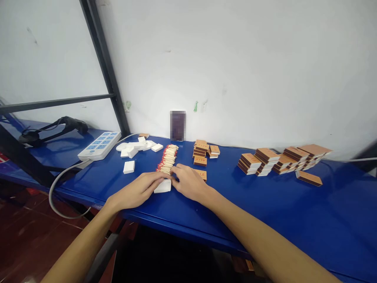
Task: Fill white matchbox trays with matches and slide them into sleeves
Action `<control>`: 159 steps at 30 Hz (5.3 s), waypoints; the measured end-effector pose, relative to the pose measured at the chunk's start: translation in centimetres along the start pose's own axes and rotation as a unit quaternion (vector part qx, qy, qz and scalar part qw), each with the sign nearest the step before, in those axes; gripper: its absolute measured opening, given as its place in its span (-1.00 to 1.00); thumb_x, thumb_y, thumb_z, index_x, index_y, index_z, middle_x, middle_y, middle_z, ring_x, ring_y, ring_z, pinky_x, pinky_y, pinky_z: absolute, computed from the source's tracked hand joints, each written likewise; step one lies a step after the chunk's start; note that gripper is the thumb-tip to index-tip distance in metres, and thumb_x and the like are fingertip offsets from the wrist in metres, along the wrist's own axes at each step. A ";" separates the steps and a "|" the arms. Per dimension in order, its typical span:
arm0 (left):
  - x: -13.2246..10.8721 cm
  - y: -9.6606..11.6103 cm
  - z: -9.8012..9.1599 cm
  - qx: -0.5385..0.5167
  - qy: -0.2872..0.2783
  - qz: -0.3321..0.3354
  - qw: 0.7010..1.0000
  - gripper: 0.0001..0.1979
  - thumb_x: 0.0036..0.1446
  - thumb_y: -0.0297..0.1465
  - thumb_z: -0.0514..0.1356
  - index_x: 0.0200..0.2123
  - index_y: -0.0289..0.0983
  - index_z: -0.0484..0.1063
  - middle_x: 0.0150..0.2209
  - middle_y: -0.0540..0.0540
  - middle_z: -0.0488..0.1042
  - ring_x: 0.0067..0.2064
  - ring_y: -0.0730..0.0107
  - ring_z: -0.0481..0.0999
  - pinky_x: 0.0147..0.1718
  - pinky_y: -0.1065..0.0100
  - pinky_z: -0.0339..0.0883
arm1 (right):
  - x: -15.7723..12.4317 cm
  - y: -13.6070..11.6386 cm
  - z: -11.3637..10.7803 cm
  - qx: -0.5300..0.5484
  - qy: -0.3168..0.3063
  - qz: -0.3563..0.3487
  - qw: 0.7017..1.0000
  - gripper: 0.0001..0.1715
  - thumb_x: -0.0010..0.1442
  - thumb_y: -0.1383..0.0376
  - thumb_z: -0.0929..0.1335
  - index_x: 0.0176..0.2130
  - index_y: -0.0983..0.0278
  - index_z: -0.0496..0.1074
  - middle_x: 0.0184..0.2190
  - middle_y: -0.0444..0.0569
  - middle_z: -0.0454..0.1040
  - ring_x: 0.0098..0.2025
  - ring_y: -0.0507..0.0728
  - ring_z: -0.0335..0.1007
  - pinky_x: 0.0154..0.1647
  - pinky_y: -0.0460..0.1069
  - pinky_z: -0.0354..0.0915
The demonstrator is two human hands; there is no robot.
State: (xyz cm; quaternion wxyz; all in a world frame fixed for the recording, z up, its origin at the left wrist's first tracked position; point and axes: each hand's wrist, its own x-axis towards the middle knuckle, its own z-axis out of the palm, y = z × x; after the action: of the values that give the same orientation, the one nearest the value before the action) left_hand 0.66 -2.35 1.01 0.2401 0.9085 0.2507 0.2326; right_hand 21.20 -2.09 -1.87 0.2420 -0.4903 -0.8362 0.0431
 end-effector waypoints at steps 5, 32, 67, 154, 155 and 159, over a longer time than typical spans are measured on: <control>0.1 -0.4 0.1 0.031 0.000 -0.004 1.000 -0.70 0.35 -0.39 -0.02 0.04 -0.15 0.42 -0.06 -0.04 0.53 -0.05 0.30 0.50 -0.03 0.30 0.31 | 0.2 0.1 0.2 0.020 -0.003 0.012 1.000 -0.92 0.20 0.39 0.32 -0.32 0.29 0.43 -0.43 -0.10 0.34 -0.38 0.03 0.23 -0.37 -0.07 0.10; -1.4 -4.0 -2.8 -0.141 0.244 -0.033 0.959 -0.80 0.16 -0.31 0.09 -0.44 -0.29 0.36 -0.48 0.00 0.30 -0.43 0.42 0.21 -0.44 0.34 0.08 | -0.5 -0.5 0.2 -0.002 -0.034 -0.031 0.999 -0.78 0.34 0.34 0.22 -0.16 0.26 0.44 -0.27 -0.03 0.43 -0.31 0.06 0.36 -0.29 -0.04 0.21; -2.0 -3.4 -3.6 -0.019 -0.044 -0.086 0.995 -0.73 0.35 -0.25 -0.13 -0.20 -0.23 0.29 -0.37 0.00 0.35 -0.36 0.39 0.30 -0.33 0.36 0.19 | -0.5 0.0 0.1 0.007 -0.051 -0.039 0.998 -0.66 0.37 0.29 0.18 -0.08 0.22 0.51 -0.32 -0.02 0.33 -0.31 0.08 0.32 -0.27 -0.03 0.22; -0.6 -3.9 -1.3 0.111 -0.028 -0.059 0.992 -0.63 0.26 -0.35 0.05 0.09 -0.14 0.43 -0.50 0.04 0.31 -0.43 0.44 0.30 -0.40 0.43 0.13 | -0.4 0.0 0.0 0.029 -0.045 -0.028 0.998 -0.73 0.32 0.31 0.24 -0.16 0.22 0.53 -0.37 -0.05 0.37 -0.32 0.06 0.29 -0.34 -0.06 0.14; -0.5 -3.8 -1.3 0.113 -0.029 -0.060 0.991 -0.63 0.26 -0.35 0.05 0.10 -0.14 0.43 -0.50 0.05 0.31 -0.43 0.43 0.31 -0.40 0.43 0.12 | -0.4 0.0 0.0 0.029 -0.045 -0.027 0.998 -0.73 0.32 0.30 0.24 -0.16 0.22 0.53 -0.37 -0.05 0.37 -0.33 0.06 0.29 -0.34 -0.06 0.14; -0.5 -3.7 -1.3 0.117 -0.027 -0.067 0.991 -0.64 0.26 -0.34 0.06 0.09 -0.14 0.43 -0.50 0.04 0.31 -0.42 0.42 0.32 -0.40 0.43 0.13 | -0.5 0.2 0.1 0.030 -0.046 -0.027 0.998 -0.74 0.33 0.29 0.24 -0.18 0.22 0.53 -0.38 -0.06 0.36 -0.33 0.05 0.28 -0.33 -0.06 0.14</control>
State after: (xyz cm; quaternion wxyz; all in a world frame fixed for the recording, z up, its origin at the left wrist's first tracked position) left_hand -1.76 0.59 -0.17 0.1538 0.9176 0.3297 0.1603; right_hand 21.50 -2.37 -2.21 0.2191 -0.4570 -0.8579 0.0845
